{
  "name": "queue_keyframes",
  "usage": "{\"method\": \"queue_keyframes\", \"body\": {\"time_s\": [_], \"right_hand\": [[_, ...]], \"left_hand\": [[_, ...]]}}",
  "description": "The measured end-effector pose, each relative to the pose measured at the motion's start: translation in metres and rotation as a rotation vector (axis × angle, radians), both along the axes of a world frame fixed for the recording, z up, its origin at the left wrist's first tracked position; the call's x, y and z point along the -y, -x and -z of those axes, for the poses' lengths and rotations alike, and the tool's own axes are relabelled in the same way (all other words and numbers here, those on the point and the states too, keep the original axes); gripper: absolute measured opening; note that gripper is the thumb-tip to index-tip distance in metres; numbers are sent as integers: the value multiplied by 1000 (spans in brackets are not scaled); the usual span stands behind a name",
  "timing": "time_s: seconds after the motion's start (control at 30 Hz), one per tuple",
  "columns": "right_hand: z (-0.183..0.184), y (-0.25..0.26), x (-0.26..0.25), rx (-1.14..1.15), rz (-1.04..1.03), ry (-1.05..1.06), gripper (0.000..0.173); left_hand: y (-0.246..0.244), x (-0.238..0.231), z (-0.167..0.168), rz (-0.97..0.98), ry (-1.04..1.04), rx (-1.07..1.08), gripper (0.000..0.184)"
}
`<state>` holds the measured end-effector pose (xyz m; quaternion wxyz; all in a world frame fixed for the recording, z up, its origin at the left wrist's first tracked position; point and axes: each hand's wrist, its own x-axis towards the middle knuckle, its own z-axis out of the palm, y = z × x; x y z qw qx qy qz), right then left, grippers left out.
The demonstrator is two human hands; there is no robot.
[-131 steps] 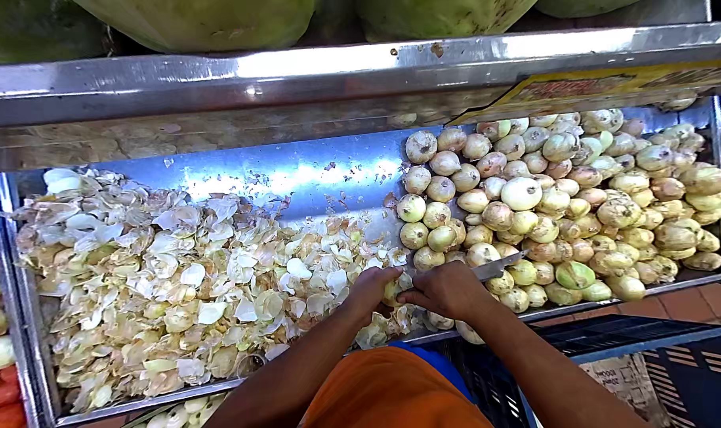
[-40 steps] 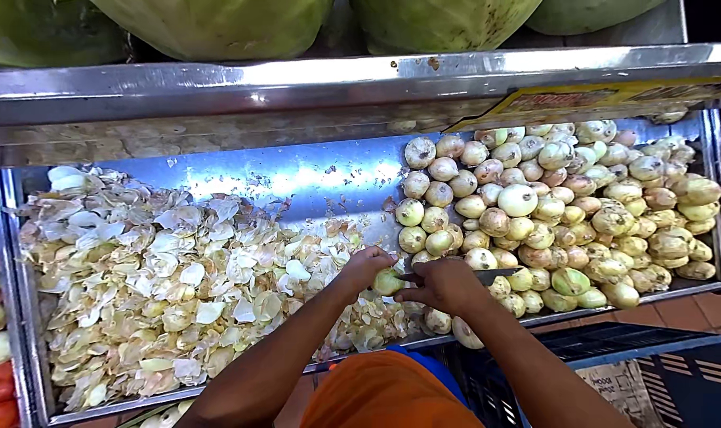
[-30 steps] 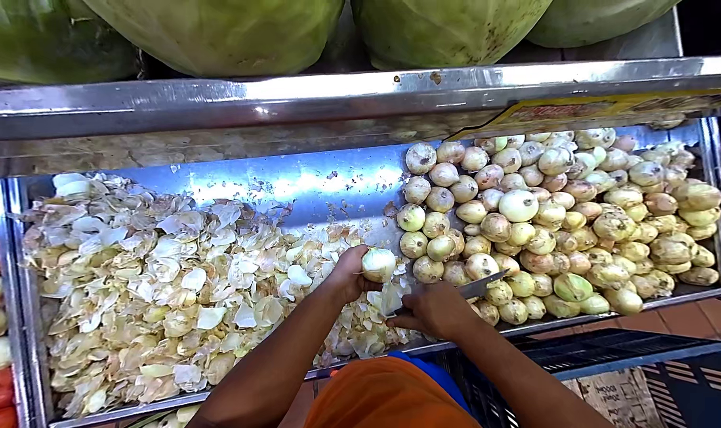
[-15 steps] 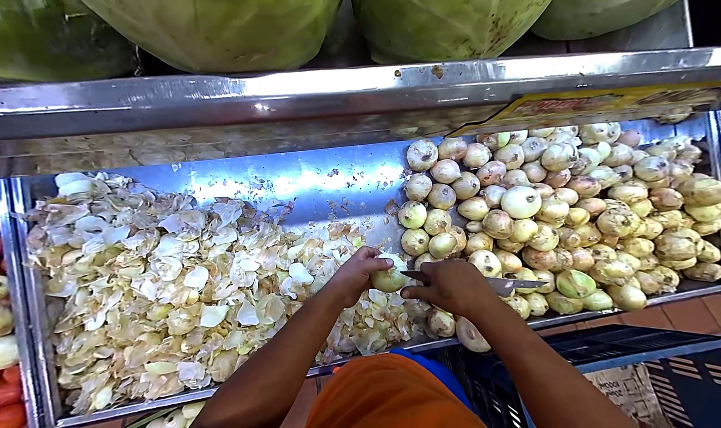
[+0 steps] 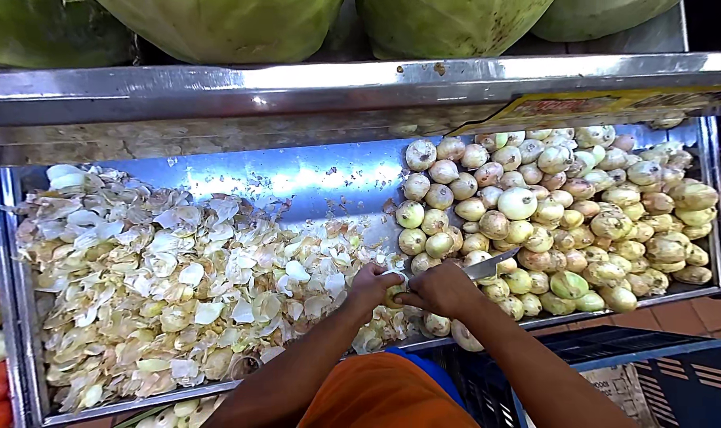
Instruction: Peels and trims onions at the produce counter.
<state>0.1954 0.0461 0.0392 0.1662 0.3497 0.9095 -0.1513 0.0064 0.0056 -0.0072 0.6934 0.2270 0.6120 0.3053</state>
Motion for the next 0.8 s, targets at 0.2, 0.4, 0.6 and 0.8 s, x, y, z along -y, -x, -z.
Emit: {"method": "queue_keyframes", "body": {"time_s": [0.2,0.4,0.6,0.8], "right_hand": [[7,-11,6,32,7,-28,78],[0,-4,22,72,0,111,81],[-6,5,31,59,228,217,48],[-27,-4,17,73,333,41,54]], "left_hand": [[-21,7,14,-76,-4,-140,37],[-17,-6,22,-267,51,-96,46],[24,-31,-9,-218,6,132,41],[32,-25,-14,-101,-61,106,40]]}}
